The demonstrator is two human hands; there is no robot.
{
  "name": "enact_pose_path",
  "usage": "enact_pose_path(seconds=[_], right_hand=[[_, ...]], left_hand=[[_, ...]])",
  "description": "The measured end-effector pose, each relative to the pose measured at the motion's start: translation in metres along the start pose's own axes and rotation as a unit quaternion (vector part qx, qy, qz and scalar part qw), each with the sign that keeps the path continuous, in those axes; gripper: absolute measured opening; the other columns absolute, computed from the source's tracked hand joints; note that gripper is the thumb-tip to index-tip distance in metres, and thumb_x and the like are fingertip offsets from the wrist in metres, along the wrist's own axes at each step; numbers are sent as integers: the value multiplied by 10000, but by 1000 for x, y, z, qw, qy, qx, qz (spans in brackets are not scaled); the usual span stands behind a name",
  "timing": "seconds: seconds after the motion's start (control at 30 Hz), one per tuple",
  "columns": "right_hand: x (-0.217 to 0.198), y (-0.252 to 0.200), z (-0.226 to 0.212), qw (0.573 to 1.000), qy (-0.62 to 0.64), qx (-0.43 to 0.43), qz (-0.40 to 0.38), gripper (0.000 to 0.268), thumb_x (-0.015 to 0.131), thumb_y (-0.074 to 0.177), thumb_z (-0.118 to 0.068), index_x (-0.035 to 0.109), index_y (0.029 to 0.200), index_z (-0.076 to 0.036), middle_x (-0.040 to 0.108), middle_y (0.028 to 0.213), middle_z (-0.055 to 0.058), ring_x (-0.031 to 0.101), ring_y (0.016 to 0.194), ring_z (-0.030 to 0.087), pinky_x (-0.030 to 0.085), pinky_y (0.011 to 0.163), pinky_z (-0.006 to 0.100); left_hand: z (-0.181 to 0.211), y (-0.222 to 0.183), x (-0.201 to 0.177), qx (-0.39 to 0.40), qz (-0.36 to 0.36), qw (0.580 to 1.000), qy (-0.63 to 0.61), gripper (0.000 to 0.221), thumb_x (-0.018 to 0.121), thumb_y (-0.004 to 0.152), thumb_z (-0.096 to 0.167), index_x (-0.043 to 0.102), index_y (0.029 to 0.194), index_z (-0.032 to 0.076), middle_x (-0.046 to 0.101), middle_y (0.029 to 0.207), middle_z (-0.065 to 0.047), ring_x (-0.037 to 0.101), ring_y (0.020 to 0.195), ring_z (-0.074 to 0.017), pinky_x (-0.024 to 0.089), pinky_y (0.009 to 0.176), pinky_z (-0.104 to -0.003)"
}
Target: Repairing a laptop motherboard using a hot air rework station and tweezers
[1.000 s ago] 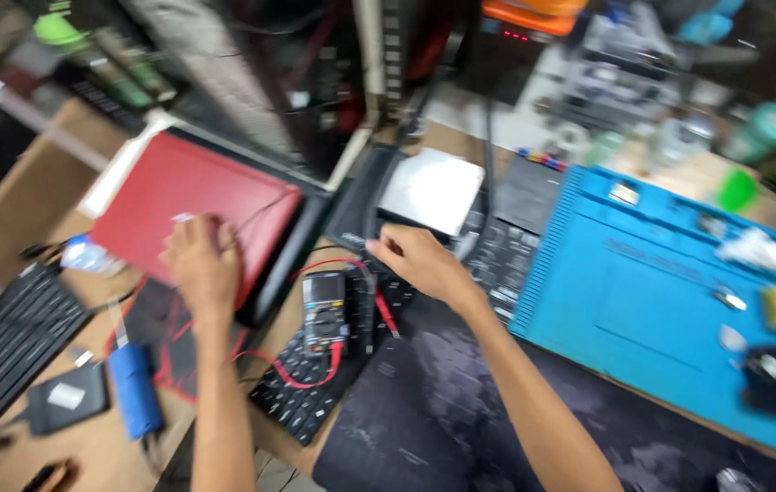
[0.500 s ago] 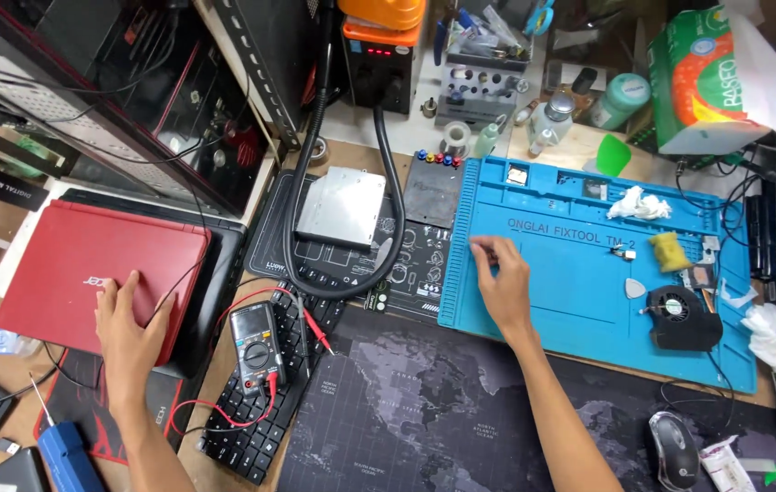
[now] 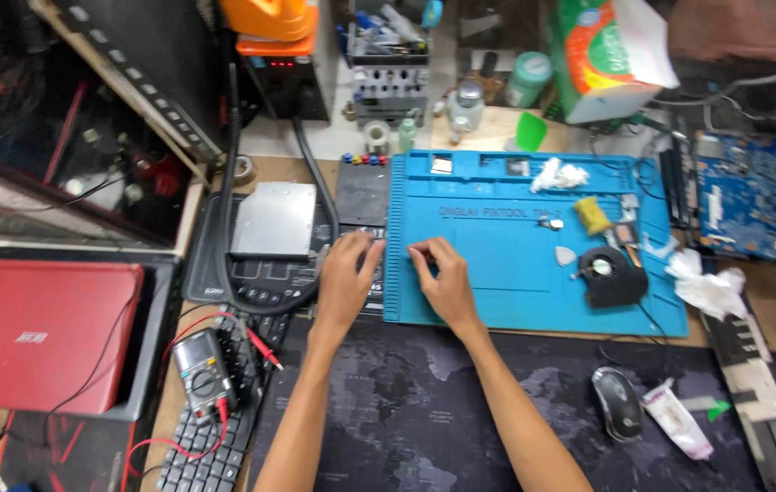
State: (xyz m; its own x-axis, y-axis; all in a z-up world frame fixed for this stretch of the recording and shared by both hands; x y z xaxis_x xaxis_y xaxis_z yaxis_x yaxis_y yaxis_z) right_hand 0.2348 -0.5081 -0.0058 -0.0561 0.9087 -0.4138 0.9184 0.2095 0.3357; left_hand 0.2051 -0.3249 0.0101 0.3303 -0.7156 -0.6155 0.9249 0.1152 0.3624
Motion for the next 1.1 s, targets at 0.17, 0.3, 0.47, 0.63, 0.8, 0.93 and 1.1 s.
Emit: enact_pose_path(seconds=[0.17,0.3,0.47,0.63,0.8,0.93,1.1], right_hand=[[-27,-2,-9,996,16,29,-82,107,665,1012,-142,741,1061,-85,690,924,95,734,868,279,601,799,380],[-99,1,-19,988,-126,40,-83,161,672,966,-69,728,1116,-75,705,960,168,732,898,369,595,783,463],[-186,-6,52,913,-391,81,-78,261,731,924,-186,694,1182,-197,681,1047,57,713,982,310,543,865,492],[-211,7,41,904,-376,147,-144,310,731,920,-91,640,1216,-102,657,1031,128,668,1001,370,471,912,541],[-210,41,8,916,-302,177,-195,130,692,930,-7,699,1060,2,724,900,248,714,929,448,540,843,542],[-192,72,48,954,-274,65,-106,91,675,917,20,709,995,-12,674,904,206,696,904,388,550,820,482],[-174,114,117,980,-188,62,14,109,708,968,-57,744,1070,-68,696,941,117,717,918,272,580,789,374]], left_hand=[[6,8,57,42,-6,997,68,189,533,1078,230,597,1174,80,538,1361,-188,488,1355,-408,402,1117,-526],[14,12,54,55,-28,992,114,246,636,1009,214,605,1223,96,541,1409,-197,464,1397,-395,330,1181,-514],[19,12,48,6,-58,997,43,220,566,1053,217,619,1241,116,522,1435,-177,415,1436,-367,257,1215,-512],[12,12,52,-2,-54,998,44,218,573,1054,243,616,1246,148,508,1459,-147,401,1450,-351,254,1226,-500],[16,12,49,-2,-47,999,25,211,564,1065,230,624,1244,136,513,1450,-150,395,1452,-349,245,1226,-493],[13,10,49,-1,-45,999,17,205,573,1057,228,631,1235,143,521,1442,-147,403,1449,-352,248,1221,-498],[11,14,51,-3,-45,999,15,211,583,1049,216,644,1233,135,533,1439,-150,415,1442,-356,258,1217,-493]])
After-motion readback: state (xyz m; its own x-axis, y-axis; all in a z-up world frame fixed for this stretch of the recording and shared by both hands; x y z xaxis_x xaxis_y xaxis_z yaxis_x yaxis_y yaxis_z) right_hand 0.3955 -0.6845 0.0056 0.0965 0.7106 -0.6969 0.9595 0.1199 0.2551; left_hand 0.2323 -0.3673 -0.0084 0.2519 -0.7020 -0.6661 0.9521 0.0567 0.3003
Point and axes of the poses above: each hand's wrist, its own y-axis towards the middle knuckle, its own x-axis out of the palm, z = x × y, the point moved 1 cm from there along y, towards the middle knuckle
